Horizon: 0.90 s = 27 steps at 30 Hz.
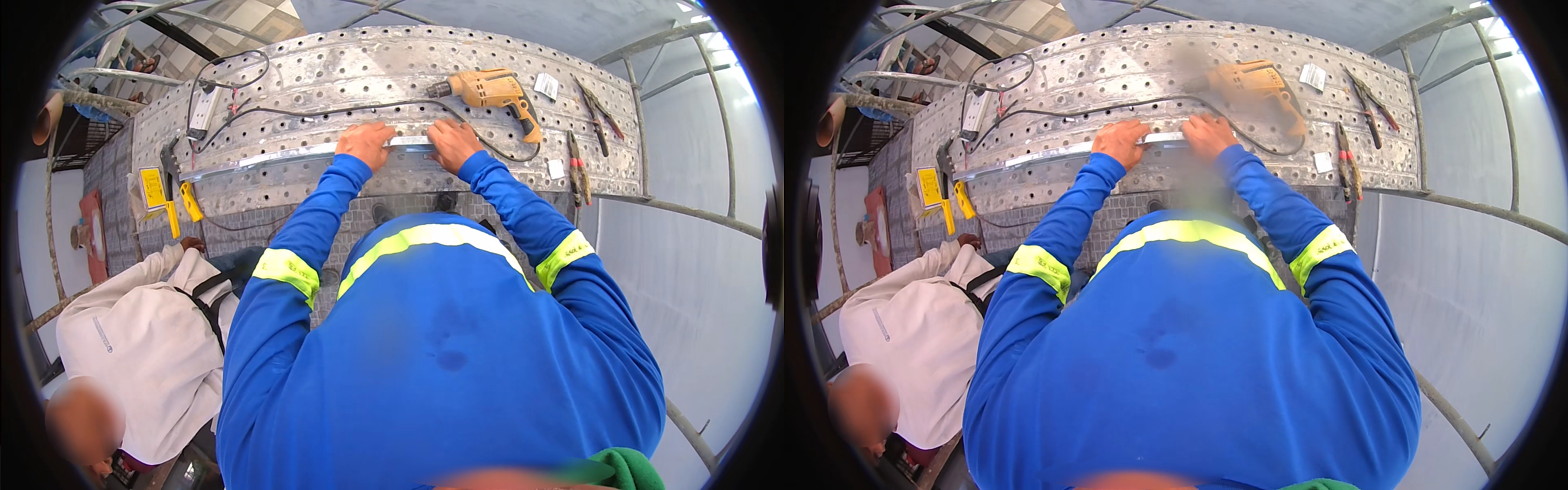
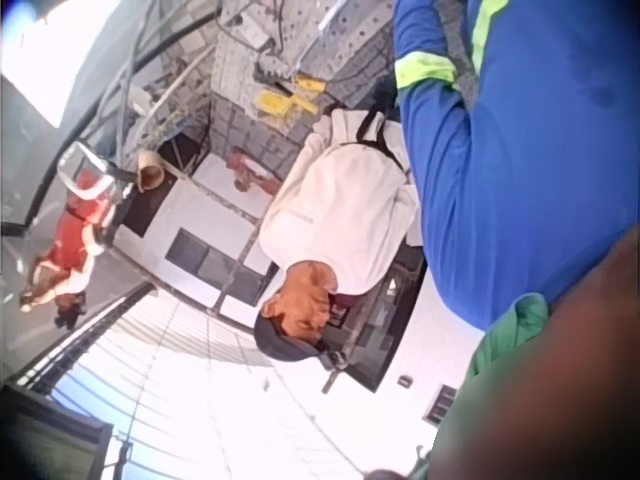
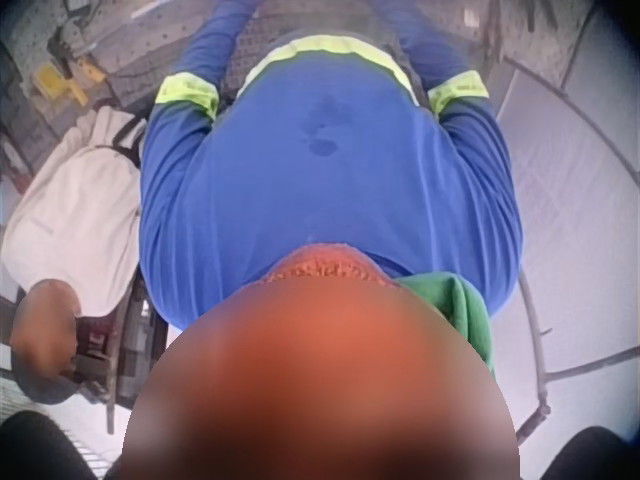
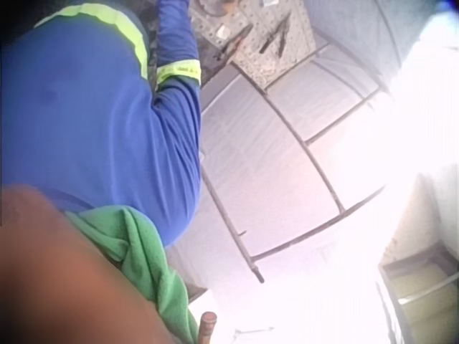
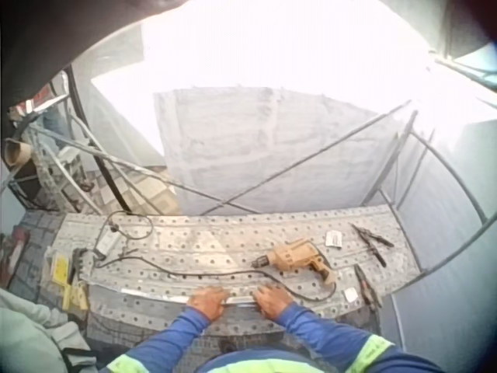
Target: The person uses tin snips to cut a long metal channel into shorter segments on a perforated metal work surface. They repeatedly position the channel, cut it, and place the cut pieces aside. A corded drill and other tools are visible on the work surface.
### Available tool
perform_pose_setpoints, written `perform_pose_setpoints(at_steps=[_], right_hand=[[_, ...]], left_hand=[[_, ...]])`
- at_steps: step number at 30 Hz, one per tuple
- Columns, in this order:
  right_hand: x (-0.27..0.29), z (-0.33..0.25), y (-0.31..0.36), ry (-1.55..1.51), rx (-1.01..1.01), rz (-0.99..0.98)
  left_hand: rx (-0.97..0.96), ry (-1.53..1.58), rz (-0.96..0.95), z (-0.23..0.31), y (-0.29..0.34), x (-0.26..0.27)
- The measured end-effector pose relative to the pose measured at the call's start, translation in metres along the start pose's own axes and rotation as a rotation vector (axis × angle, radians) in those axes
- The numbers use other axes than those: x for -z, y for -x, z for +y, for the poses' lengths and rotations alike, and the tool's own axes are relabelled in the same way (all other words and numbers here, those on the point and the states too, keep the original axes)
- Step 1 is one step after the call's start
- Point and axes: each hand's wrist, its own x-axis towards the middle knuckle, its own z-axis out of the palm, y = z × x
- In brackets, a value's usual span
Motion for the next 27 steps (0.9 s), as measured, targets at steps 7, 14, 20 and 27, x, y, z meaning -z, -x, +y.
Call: perform_pose_setpoints(at_steps=[7, 14, 20, 27], right_hand=[[-0.008, -0.006, 0.001, -0.004, -0.054, 0.024], [0.007, 0.005, -0.006, -0.116, -0.021, -0.154], [0.023, 0.006, 0.02, -0.08, 0.048, 0.288], [0.017, 0.021, 0.024, -0.062, 0.111, 0.112]], left_hand=[[0.004, 0.0, 0.031, 0.002, 0.001, 0.002], [-0.078, -0.007, 0.109, -0.001, 0.003, 0.0], [-0.1, -0.031, 0.121, -0.001, 0.003, 0.001], [-0.129, -0.015, 0.219, -0.009, 0.011, 0.003]])
